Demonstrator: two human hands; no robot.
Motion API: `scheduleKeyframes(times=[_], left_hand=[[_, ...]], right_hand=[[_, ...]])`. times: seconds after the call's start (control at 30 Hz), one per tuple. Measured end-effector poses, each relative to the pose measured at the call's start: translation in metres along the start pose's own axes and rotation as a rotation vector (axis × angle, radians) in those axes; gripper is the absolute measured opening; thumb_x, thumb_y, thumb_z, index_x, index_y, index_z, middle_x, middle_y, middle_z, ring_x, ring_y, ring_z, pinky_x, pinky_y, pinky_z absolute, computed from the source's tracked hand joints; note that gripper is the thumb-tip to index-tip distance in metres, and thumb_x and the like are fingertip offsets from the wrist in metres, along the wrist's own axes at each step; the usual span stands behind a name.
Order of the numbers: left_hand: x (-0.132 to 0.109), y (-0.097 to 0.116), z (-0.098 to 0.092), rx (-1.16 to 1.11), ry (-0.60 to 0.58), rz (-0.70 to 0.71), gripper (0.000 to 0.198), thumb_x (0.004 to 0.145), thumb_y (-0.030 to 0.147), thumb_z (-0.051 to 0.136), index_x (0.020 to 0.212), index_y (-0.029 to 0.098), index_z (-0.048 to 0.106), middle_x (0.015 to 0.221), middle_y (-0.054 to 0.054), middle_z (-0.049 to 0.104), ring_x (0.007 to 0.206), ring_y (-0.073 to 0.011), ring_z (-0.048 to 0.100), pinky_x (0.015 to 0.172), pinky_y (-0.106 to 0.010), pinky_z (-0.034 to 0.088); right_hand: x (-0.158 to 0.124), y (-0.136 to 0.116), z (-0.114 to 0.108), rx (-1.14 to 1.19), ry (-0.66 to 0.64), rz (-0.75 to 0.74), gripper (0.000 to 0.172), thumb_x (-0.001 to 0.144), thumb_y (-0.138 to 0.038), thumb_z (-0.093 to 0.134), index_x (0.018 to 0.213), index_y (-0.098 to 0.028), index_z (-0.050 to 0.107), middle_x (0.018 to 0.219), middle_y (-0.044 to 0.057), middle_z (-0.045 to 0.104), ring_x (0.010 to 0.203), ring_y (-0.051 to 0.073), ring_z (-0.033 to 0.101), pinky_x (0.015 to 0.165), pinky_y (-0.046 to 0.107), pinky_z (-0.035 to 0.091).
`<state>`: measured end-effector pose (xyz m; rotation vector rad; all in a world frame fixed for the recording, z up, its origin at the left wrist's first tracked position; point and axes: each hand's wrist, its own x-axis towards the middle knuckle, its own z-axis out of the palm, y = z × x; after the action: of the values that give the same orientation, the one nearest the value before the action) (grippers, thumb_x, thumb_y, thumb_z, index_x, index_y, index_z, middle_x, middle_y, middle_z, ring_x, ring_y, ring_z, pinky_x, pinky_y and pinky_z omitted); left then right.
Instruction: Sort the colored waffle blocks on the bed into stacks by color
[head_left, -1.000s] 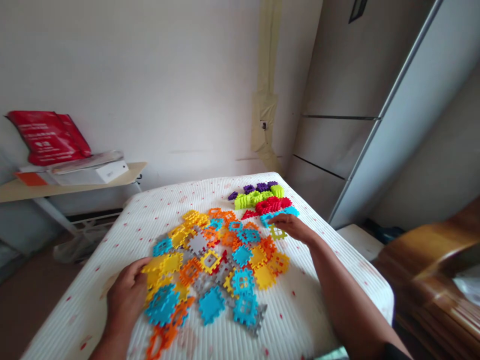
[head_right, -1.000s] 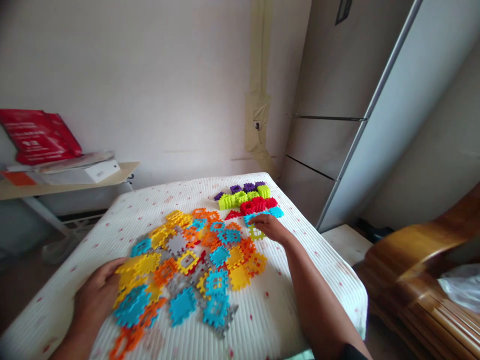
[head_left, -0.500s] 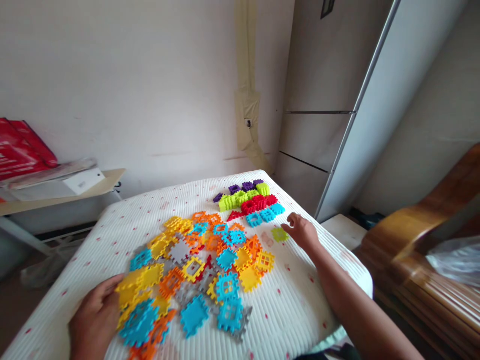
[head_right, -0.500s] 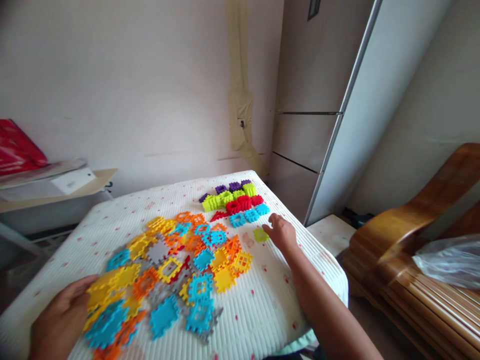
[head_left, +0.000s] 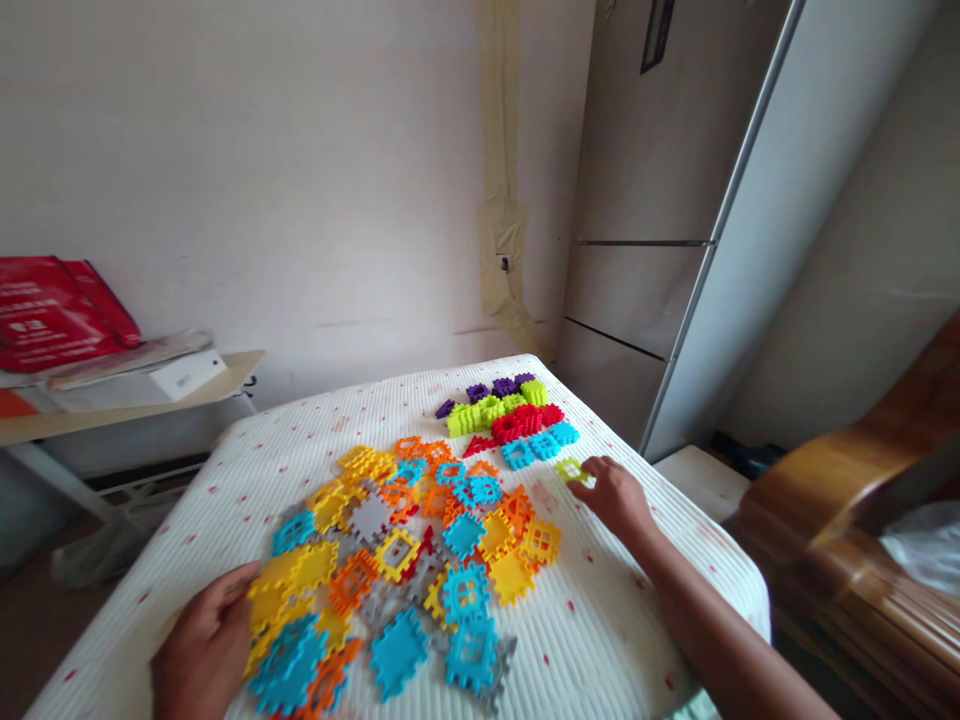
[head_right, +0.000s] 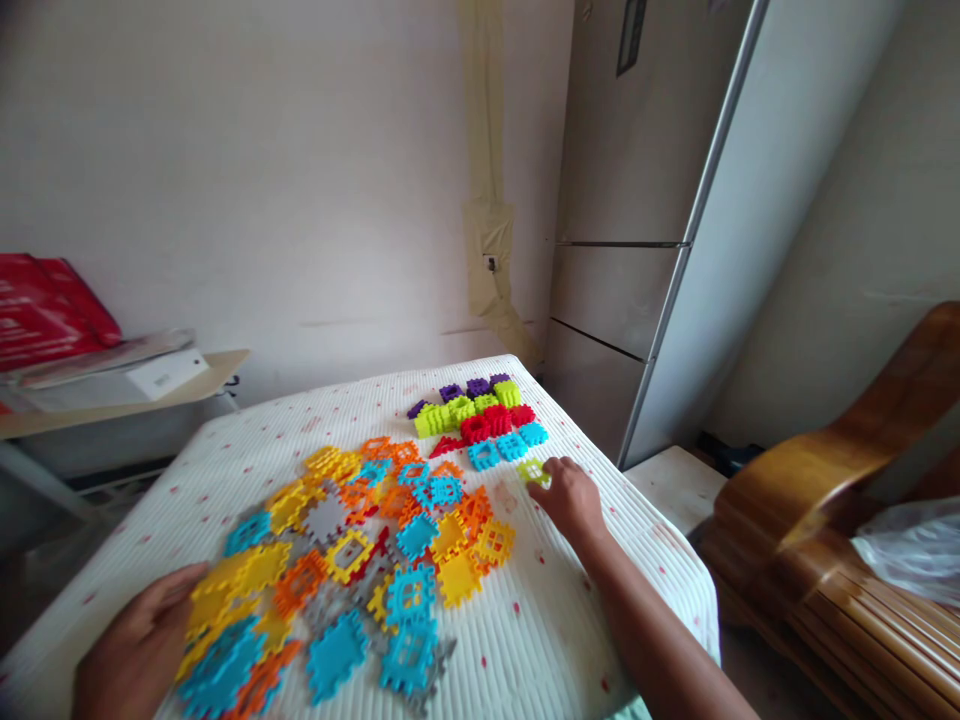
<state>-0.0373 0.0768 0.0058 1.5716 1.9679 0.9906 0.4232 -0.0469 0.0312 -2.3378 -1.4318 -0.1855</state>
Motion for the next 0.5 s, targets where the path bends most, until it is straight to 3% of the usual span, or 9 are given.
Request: scheduleKeyframes(times=[0.13,0.23,0.37,0.5], left_hand=[[-0.004,0.006,-0.001,-0.03,0.0,-0.05,0.031,0.068,0.035,0.041,0.093,0.026,0.057,0.104,-0.004,0.065,0.101,-0.0272,0.06,0.098,-0.042,0.04],[-0.007,0.008,-0.002,-0.025,0.007,-0.08,0.031,0.068,0.038,0.041,0.091,0.028,0.058,0.101,-0.003,0.067,0.097,-0.0275,0.062,0.096,-0.042,0.043],[-0.005,0.005,-0.003,-0.009,0.015,-0.101,0.028,0.066,0.04,0.043,0.085,0.03,0.06,0.093,0.0,0.069,0.09,-0.0282,0.064,0.091,-0.043,0.046],[0.0,-0.005,0.0,-0.015,0.039,-0.09,0.025,0.066,0.04,0.044,0.083,0.031,0.06,0.088,0.001,0.07,0.086,-0.0286,0.065,0.086,-0.043,0.049]], right_hand=[[0.044,-0.013,-0.015,0.07,0.168,-0.07,0.032,0.081,-0.044,0.054,0.094,-0.018,0.066,0.091,0.007,0.066,0.082,0.019,0.061,0.071,0.026,0.04],[0.087,-0.038,-0.016,0.001,0.176,-0.063,0.033,0.083,-0.044,0.052,0.098,-0.018,0.067,0.095,0.008,0.065,0.087,0.021,0.06,0.072,0.028,0.039],[0.129,-0.068,0.003,-0.097,0.108,-0.025,0.036,0.086,-0.044,0.047,0.103,-0.018,0.064,0.1,0.011,0.064,0.095,0.023,0.057,0.076,0.031,0.038],[0.148,-0.079,0.026,-0.17,0.085,-0.021,0.035,0.087,-0.043,0.045,0.104,-0.018,0.062,0.104,0.013,0.062,0.1,0.025,0.054,0.079,0.034,0.037]])
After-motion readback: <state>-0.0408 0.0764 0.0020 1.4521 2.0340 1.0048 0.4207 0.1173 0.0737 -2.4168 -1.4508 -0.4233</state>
